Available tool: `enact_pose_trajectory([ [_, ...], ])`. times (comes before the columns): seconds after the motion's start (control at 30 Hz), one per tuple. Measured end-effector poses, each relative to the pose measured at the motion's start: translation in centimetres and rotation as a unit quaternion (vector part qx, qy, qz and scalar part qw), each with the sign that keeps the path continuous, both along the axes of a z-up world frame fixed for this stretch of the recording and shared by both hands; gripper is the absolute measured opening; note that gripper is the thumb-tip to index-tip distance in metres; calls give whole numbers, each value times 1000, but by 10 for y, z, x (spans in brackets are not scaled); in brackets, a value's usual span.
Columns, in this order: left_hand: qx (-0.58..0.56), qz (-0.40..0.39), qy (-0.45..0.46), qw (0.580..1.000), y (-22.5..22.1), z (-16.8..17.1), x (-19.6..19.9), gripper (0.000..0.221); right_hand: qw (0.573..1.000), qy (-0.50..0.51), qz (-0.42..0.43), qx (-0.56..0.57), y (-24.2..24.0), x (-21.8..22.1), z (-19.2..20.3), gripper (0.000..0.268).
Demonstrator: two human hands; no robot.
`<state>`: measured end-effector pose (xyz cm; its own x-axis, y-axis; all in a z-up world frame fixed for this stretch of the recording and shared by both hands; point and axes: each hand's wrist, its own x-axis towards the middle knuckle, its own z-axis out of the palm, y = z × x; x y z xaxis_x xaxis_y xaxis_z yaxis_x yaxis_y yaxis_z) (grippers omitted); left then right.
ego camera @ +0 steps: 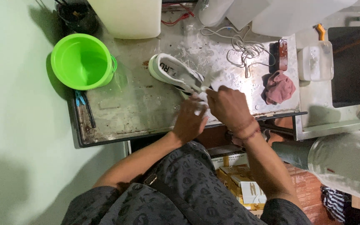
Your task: Cleaning a white sneaker by meticulously wiping the surface with a cloth at a repair bench.
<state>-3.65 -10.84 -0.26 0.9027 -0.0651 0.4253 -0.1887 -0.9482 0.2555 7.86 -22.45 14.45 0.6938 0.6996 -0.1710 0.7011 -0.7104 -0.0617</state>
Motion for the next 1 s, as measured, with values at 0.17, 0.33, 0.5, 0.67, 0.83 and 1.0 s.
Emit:
enact_pose_trajectory([
  [0.17,101,1,-2,995,-14,12,28,35,998,33,23,39,28,13,-8,22],
  [0.33,161,13,133,978,-38,-12,70,51,997,76,-7,27,34,9,14,27],
  [0.5,80,45,41,995,-38,11,75,56,997,57,5,-47,63,20,22,31],
  [0.67,10,67,-35,997,-46,32,67,61,991,10,99,-93,114,67,46,25],
  [0.83,-27,139,-62,988,-39,11,107,41,977,20,152,-146,167,96,63,18],
  [1.0,81,216,210,950,-1,20,163,48,976,-16,166,-141,186,106,40,16],
])
